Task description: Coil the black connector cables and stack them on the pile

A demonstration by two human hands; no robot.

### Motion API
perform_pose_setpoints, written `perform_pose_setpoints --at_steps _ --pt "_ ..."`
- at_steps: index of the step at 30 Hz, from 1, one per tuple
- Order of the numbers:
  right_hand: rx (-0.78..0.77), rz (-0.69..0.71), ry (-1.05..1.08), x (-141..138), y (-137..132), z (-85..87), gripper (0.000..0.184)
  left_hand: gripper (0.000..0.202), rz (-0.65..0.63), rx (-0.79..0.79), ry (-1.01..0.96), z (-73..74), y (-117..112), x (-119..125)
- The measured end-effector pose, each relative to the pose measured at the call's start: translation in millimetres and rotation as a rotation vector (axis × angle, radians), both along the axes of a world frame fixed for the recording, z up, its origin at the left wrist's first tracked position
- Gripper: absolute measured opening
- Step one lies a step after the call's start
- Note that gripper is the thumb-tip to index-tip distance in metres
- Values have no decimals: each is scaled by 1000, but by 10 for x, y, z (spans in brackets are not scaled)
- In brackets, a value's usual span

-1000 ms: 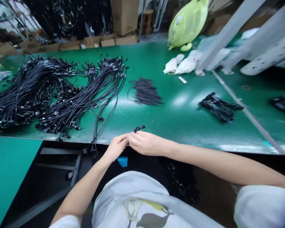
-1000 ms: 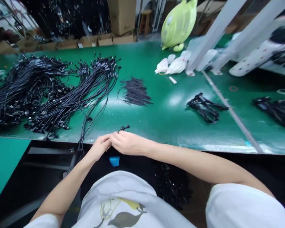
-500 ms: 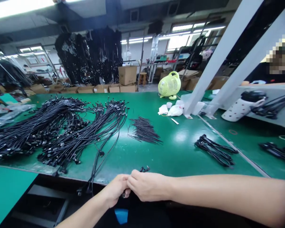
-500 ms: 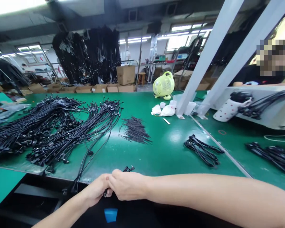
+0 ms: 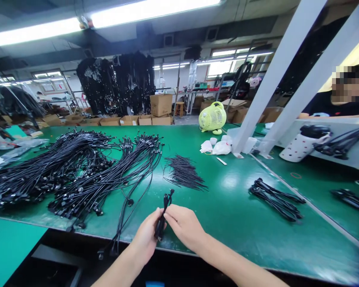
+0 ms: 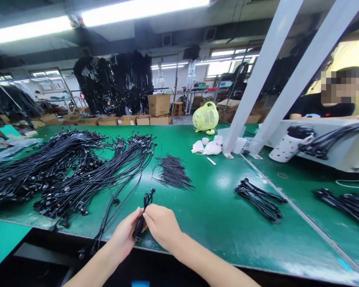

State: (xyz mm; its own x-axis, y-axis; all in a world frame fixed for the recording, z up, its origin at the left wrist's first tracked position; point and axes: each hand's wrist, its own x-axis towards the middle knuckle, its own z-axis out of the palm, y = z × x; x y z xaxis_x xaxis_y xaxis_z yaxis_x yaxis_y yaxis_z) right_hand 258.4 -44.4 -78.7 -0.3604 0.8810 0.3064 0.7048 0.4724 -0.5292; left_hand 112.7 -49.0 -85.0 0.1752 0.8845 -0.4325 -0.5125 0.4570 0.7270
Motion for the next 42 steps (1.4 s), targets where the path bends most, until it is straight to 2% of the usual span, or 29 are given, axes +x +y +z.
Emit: perform_pose_setpoints --at_steps 2,4,7,10,13,15,17,18,20,21,23,25,28,31,33,36,38,40,42 --pt "-173 34 223 18 -27 8 29 26 -53 226 85 24 -9 -77" --pt "-272 69 299 69 -27 38 31 39 -130 459 246 57 -53 -149" --pt "-217 -8 229 150 -20 66 31 54 -308 630 553 45 -125 -189" --pt "-92 14 144 149 -91 31 31 66 -385 568 641 -63 -124 -155" --pt "-80 158 117 82 -209 -28 30 75 -298 442 568 -123 -63 -149" --pt "-134 201 135 61 -239 -41 29 73 -242 465 550 -81 -44 -185" --pt "-194 185 163 84 -203 -22 30 72 -244 539 554 0 -64 -225" --pt "-211 153 174 108 -168 -2 31 70 -286 579 560 37 -85 -235" --pt "-207 75 186 158 -94 44 31 58 -376 637 611 74 -135 -224" --pt "-188 47 187 176 -67 66 31 48 -380 652 657 70 -156 -204" --pt "-143 31 191 187 -53 99 32 29 -282 670 759 24 -186 -153" --pt "-134 38 231 173 -82 116 35 18 -137 669 780 -39 -199 -119" --pt "-188 19 355 140 -137 113 36 26 -80 611 648 -87 -202 -124" --pt "-314 52 507 113 -150 72 36 35 -185 576 542 -48 -202 -142" --pt "-536 109 679 97 -145 24 40 37 -261 621 565 -6 -211 -136" --pt "-973 211 934 108 -129 -63 47 37 -261 707 672 26 -229 -119" --pt "-1093 255 944 163 -114 -110 49 36 -259 701 701 21 -227 -119" --pt "-982 228 843 256 -95 -128 45 37 -289 619 672 8 -216 -124" --pt "-742 93 743 353 -79 -109 40 39 -330 516 603 -2 -200 -117"
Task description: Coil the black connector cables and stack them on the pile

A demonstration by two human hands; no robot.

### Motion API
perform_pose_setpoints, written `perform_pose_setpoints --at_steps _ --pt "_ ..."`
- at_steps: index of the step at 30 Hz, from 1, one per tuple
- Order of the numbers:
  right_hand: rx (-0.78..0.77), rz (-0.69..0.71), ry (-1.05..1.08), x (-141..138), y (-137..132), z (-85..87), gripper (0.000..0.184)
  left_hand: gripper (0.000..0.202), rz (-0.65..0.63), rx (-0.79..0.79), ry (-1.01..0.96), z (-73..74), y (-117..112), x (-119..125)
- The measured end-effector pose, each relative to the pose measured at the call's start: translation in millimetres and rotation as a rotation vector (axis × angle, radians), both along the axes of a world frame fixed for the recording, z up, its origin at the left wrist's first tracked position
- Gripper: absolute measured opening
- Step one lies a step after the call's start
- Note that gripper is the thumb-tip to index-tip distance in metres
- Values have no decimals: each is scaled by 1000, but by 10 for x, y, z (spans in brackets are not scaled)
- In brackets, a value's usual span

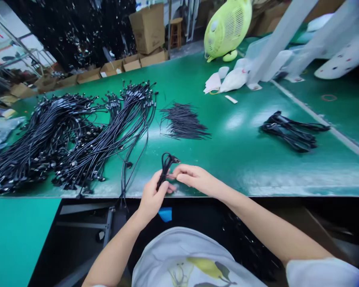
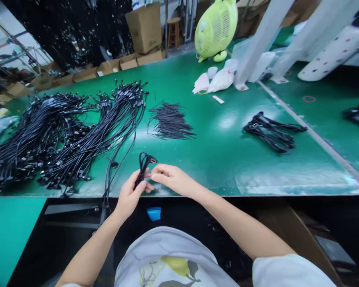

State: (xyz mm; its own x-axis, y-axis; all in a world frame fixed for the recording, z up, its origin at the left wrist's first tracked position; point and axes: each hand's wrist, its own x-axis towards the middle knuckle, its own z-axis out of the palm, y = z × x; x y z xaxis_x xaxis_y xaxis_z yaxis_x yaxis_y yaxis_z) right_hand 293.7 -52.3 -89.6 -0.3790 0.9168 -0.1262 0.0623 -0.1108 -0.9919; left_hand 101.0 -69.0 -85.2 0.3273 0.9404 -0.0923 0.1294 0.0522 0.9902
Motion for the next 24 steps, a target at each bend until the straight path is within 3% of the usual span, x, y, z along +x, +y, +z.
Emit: perform_pose_setpoints --at_steps 4,9,11,16,21,24 --pt "329 -286 -239 81 19 86 34 42 -95 -146 -105 7 42 80" --pt "961 -393 -695 81 16 35 38 43 -123 -291 -216 78 94 181" --pt "1069 -385 -806 99 10 -31 39 39 -119 -307 -204 104 102 198" --pt "979 -297 -787 95 58 -45 41 40 -12 -317 -158 104 83 251" --pt "831 -353 -646 55 169 87 43 48 147 -182 -4 23 -6 272" --pt "797 -290 -619 87 228 40 39 54 92 -326 -53 -37 18 270"
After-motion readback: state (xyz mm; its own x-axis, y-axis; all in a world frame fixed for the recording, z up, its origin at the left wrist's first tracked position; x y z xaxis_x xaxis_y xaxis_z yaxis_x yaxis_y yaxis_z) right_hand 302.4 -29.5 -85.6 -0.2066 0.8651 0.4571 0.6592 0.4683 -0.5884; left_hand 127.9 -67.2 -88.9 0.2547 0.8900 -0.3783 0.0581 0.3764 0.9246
